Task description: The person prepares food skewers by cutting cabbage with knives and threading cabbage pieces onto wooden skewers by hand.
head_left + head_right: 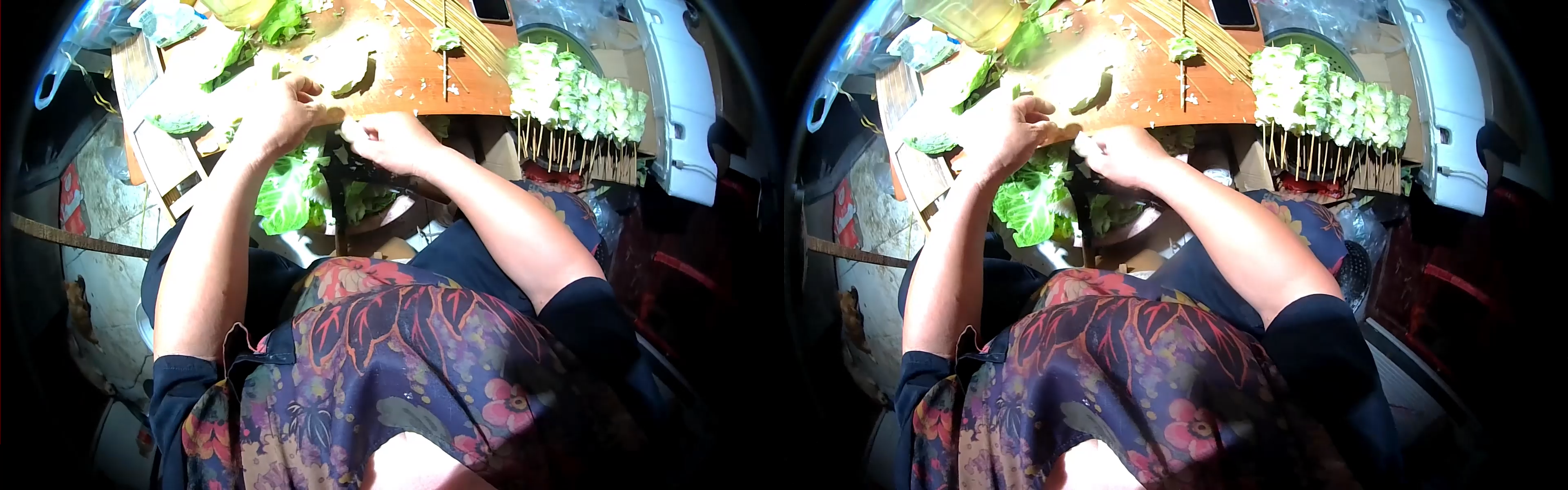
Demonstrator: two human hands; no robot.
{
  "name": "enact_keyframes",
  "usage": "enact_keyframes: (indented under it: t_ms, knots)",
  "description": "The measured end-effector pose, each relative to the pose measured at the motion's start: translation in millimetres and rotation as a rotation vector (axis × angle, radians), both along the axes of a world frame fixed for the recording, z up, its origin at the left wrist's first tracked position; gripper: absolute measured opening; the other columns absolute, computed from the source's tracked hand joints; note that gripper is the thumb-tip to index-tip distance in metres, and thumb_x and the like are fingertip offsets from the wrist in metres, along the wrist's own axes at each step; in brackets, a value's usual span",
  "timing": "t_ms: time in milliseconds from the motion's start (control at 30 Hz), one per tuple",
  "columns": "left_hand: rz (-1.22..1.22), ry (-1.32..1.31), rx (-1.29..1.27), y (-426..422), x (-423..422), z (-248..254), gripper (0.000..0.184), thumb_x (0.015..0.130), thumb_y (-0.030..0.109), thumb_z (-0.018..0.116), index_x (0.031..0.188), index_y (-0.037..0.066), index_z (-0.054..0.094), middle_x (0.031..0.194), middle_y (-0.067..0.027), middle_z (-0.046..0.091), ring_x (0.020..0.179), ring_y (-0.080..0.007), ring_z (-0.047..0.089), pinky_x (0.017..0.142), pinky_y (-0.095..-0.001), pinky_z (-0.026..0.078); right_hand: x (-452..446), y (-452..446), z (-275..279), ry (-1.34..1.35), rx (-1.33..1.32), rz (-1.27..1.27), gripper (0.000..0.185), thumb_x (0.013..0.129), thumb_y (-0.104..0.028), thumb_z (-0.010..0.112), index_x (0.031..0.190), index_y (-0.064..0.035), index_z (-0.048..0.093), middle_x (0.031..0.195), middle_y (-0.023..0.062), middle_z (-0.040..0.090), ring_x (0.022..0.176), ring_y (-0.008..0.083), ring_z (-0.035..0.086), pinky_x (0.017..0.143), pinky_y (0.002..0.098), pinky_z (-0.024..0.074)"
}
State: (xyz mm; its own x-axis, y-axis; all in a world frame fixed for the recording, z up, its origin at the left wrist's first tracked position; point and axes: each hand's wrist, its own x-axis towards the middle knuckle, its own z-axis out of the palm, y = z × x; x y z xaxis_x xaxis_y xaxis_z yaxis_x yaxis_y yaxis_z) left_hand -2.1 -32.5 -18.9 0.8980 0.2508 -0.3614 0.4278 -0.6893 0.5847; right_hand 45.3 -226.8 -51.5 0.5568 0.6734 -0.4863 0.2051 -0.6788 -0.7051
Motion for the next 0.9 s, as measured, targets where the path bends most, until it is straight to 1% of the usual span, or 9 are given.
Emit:
enact_keyframes:
  t_ms: [100,133,200,267,467,600,667,700,900]
  knots:
    - [0.214,0.19,-0.663,-7,1,0,0.022,0.084,0.018,0.068,0.101,0.004,0.065,0.085,-0.0013,0.065,0.075,-0.0121,0.06,0.069,-0.026,0.05,4,6,8,0.115,0.091,-0.147,0.021,0.082,-0.025,0.061,0.086,-0.0041,0.061,0.071,0.0075,0.06,0.067,0.018,0.061,0.063,0.0311,0.0487]
    - [0.208,0.191,-0.661,-10,1,1,0.022,0.084,0.018,0.068,0.101,0.004,0.065,0.085,-0.0013,0.065,0.075,-0.0121,0.06,0.069,-0.026,0.05,4,6,7,0.086,0.212,-0.194,0.016,0.081,-0.018,0.062,0.081,-0.0029,0.057,0.066,0.0012,0.055,0.059,0.0096,0.058,0.056,0.0269,0.048]
    - [0.202,0.209,-0.874,-14,1,-2,0.015,0.085,0.019,0.069,0.093,0.007,0.064,0.082,-0.0006,0.064,0.073,-0.0107,0.06,0.068,-0.0261,0.05,5,6,7,0.049,0.232,-0.208,0.014,0.081,-0.014,0.062,0.08,-0.0023,0.055,0.064,0.0019,0.053,0.057,0.0108,0.058,0.055,0.0279,0.0487]
    - [0.201,0.192,-0.858,-18,3,-4,0.01,0.086,0.018,0.068,0.086,0.009,0.062,0.081,-0.0004,0.064,0.073,-0.0095,0.06,0.068,-0.0255,0.05,4,6,6,-0.03,0.189,-0.222,0.017,0.078,-0.021,0.061,0.083,-0.0045,0.063,0.077,0.0136,0.065,0.073,0.0261,0.064,0.069,0.0361,0.05]
    - [0.329,0.063,-0.912,-16,12,-9,0.008,0.087,0.013,0.064,0.089,0.006,0.062,0.082,-0.0031,0.064,0.071,-0.0096,0.06,0.068,-0.0254,0.051,9,4,25,0.204,0.249,-0.372,0.027,0.08,-0.016,0.062,0.104,-0.0026,0.063,0.078,0.0094,0.068,0.07,0.0157,0.066,0.067,0.0295,0.0527]
    - [0.459,-0.082,-0.762,-6,26,-20,0.009,0.086,0.011,0.064,0.09,0.003,0.061,0.082,-0.0031,0.064,0.07,-0.011,0.059,0.069,-0.0263,0.051,14,-2,29,0.191,0.255,-0.362,0.042,0.082,-0.011,0.061,0.121,0.0022,0.053,0.072,0.0016,0.063,0.06,0.0082,0.059,0.061,0.0241,0.0498]
    - [0.319,-0.413,-0.14,-9,30,-20,0.014,0.085,0.013,0.066,0.089,0.001,0.059,0.079,-0.0024,0.063,0.068,-0.0118,0.058,0.068,-0.0279,0.051,13,-5,21,0.139,0.233,-0.308,0.042,0.082,-0.011,0.061,0.122,0.002,0.053,0.073,0.0019,0.063,0.06,0.0086,0.059,0.062,0.0247,0.0501]
    - [0.273,-0.469,-0.073,-13,31,-15,0.018,0.081,0.015,0.067,0.089,0.002,0.058,0.078,-0.0059,0.063,0.067,-0.0175,0.06,0.067,-0.031,0.05,11,-6,20,0.088,0.208,-0.251,0.043,0.082,-0.011,0.061,0.122,0.0017,0.054,0.073,0.0021,0.063,0.061,0.0089,0.059,0.063,0.0253,0.0503]
    - [-0.011,-0.449,0.27,-26,41,-32,0.017,0.075,0.016,0.068,0.083,0.006,0.057,0.087,-0.0139,0.063,0.076,-0.0301,0.061,0.069,-0.0384,0.048,-6,-9,32,0.057,0.085,-0.1,0.038,0.079,-0.015,0.061,0.115,0.0001,0.059,0.076,0.0058,0.067,0.07,0.0149,0.064,0.07,0.0284,0.0511]
